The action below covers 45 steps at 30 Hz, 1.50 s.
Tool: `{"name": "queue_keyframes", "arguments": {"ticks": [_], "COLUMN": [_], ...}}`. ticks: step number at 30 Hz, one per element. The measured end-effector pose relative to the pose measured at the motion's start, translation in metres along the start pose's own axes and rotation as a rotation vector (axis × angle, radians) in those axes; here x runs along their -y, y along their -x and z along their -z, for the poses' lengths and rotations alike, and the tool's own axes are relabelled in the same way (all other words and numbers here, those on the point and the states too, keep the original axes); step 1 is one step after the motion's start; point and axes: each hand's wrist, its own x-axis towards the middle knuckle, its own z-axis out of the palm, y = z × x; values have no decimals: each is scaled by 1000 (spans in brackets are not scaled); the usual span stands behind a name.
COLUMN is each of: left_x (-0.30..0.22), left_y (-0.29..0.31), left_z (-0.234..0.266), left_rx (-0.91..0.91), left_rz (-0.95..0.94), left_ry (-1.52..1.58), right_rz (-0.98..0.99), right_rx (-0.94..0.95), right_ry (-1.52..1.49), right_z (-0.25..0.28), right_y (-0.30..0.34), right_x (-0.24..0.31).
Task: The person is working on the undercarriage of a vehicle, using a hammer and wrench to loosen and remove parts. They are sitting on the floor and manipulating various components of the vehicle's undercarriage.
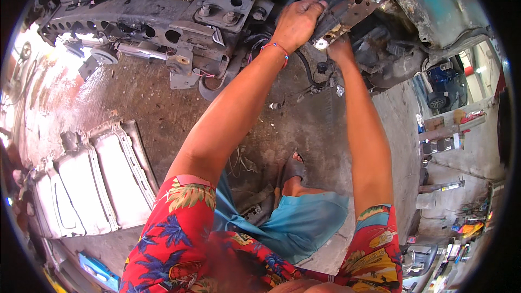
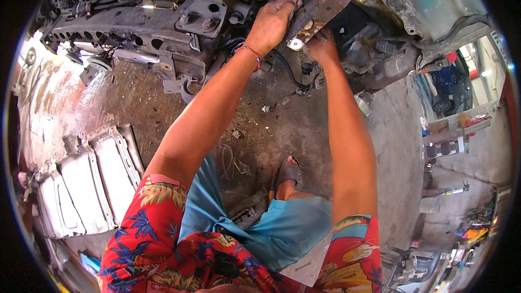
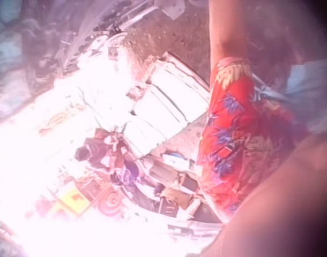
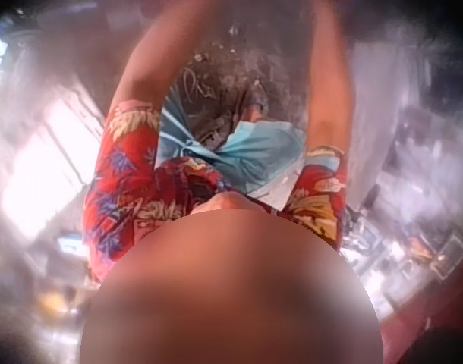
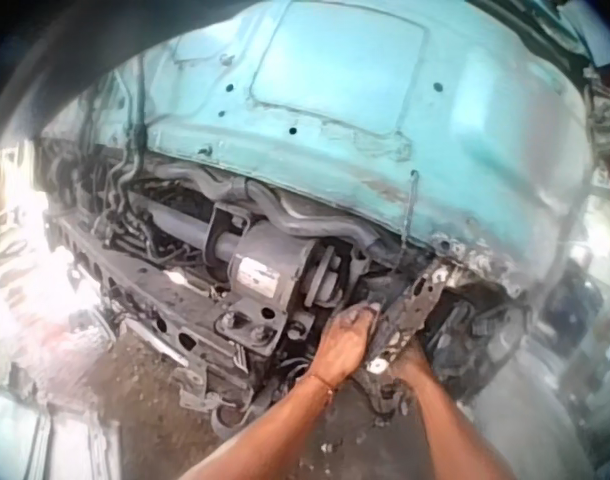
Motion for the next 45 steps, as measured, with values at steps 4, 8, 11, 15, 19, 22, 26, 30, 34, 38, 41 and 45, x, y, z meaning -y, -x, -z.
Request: {"name": "queue_keyframes", "arguments": {"ticks": [4, 8, 11, 15, 19, 22, 26, 30, 34, 38, 41, 45], "left_x": [2, -3, -9, -14, -8, -1, 2, 3, 3, 0, -7, -18], "left_y": [-1, 0, 2, 2, -2, -3, -6, -11, -11, -8, -7, -5], "left_z": [-3, 6, 13, 7, 1, -5, -11, -9, -5, -6, -6, -3], "left_rx": [-82, -41, 100, -84, -11, 8, -38, -21, -37, -34, -62, 26], "left_rz": [-17, 85, 210, 68, 20, -2, -50, 92, -3, 28, -52, -35], "left_ry": [115, 229, 227, 181, 320, 342, 375, 471, 430, 421, 360, 302], "right_rz": [-67, 92, 152, 189, 220, 231, 253, 338, 368, 308, 357, 390], "right_rx": [43, 19, 25, 56, 19, -26, -78, -113, -61, -66, -80, -108], "right_ry": [-123, 246, 214, 282, 165, 92, 68, 163, 234, 122, 112, 156], "right_z": [16, 24, 28, 31, 35, 38, 38, 34, 31, 30, 33, 44], "right_y": [-26, -41, -43, -45, -51, -53, -54, -57, -59, -57, -54, -51], "right_x": [-16, -17, -7, 4, 3, -1, -2, -3, -3, 0, 6, 13]}}
